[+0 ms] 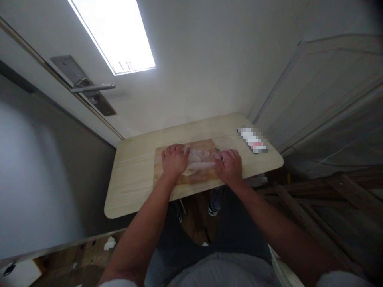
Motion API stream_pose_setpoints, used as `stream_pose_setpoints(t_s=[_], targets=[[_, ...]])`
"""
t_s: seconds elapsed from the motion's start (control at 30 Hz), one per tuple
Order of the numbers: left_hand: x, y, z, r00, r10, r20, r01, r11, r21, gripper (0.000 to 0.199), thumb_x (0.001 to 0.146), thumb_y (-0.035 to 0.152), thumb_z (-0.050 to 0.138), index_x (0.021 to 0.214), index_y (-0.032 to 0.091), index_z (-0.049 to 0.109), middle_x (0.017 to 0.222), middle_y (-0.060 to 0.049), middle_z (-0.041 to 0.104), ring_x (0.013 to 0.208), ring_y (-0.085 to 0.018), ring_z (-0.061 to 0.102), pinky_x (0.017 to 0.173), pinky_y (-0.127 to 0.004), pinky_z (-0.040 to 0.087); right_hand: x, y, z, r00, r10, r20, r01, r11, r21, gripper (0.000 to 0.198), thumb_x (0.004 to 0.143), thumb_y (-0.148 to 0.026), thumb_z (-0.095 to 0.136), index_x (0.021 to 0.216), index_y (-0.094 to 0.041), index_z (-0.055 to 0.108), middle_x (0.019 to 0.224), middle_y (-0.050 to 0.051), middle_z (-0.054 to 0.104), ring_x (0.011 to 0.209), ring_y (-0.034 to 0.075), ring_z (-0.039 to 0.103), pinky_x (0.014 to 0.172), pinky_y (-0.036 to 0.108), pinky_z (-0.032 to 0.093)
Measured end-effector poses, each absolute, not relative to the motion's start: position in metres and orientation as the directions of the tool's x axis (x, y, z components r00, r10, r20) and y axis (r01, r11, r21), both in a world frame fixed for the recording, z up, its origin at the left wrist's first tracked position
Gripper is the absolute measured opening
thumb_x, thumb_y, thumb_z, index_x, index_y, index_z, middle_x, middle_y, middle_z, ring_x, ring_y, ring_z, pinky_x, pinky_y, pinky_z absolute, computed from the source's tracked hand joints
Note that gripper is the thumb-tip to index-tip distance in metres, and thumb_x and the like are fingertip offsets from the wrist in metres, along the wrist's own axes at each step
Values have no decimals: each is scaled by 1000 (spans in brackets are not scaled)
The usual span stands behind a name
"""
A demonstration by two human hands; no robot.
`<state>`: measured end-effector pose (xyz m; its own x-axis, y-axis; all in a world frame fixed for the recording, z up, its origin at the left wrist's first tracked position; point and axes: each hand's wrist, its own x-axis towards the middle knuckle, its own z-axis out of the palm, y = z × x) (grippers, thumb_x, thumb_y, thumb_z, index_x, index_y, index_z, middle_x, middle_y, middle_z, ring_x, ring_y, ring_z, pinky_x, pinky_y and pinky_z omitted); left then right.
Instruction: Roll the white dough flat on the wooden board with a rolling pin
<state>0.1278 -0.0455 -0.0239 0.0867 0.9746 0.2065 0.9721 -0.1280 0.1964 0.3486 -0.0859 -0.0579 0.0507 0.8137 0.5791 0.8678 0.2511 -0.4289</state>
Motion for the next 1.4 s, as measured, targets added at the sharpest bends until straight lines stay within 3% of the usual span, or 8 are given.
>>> stream_pose_setpoints(t_s=[0.17, 0.4, 0.73, 0.9, 1.1, 1.4], targets=[[128, -27, -26, 91, 986, 140, 968, -120, 218, 54, 101, 57, 22, 127, 28, 60, 134, -9, 60, 126, -30, 49, 105, -50, 36, 345, -69, -54, 100, 798, 594, 835, 257, -487, 40, 97, -49, 46, 69, -23, 56, 77, 5, 62, 83, 22, 53, 80, 36, 40], [132, -7, -23, 18, 987, 162, 963, -60, 261, 51, 102, 51, 25, 123, 23, 62, 135, -12, 59, 128, -30, 48, 109, -54, 32, 344, -49, -53, 163, 853, 496, 861, 122, -494, 42, 96, -51, 45, 69, -22, 59, 80, 8, 65, 86, 24, 54, 80, 36, 40], [127, -56, -27, 6, 964, 265, 962, -79, 263, 50, 103, 50, 24, 121, 22, 62, 128, -11, 64, 122, -29, 53, 104, -47, 37, 347, -94, -52, -7, 873, 487, 911, 206, -357, 37, 96, -45, 46, 72, -21, 62, 81, 8, 67, 85, 23, 54, 78, 35, 37], [120, -90, -30, -3, 959, 282, 967, -69, 246, 46, 103, 47, 28, 132, 24, 55, 143, -9, 55, 133, -27, 45, 115, -50, 27, 344, -114, -52, 5, 895, 446, 908, 183, -377, 36, 97, -49, 47, 84, -20, 64, 87, 8, 70, 85, 23, 57, 74, 33, 34], [116, -94, -29, 1, 953, 302, 977, -66, 203, 46, 103, 45, 28, 136, 24, 51, 147, -10, 51, 140, -28, 37, 120, -57, 14, 341, -116, -55, 57, 932, 359, 928, 83, -362, 39, 100, -47, 42, 82, -19, 64, 81, 7, 70, 76, 21, 57, 69, 32, 28], [115, -39, -31, 89, 970, 224, 969, -136, 205, 43, 102, 42, 30, 137, 28, 51, 147, -8, 52, 136, -29, 42, 113, -56, 28, 341, -91, -50, 101, 911, 400, 932, 53, -358, 43, 100, -49, 42, 76, -19, 61, 81, 7, 68, 80, 21, 56, 68, 32, 26]])
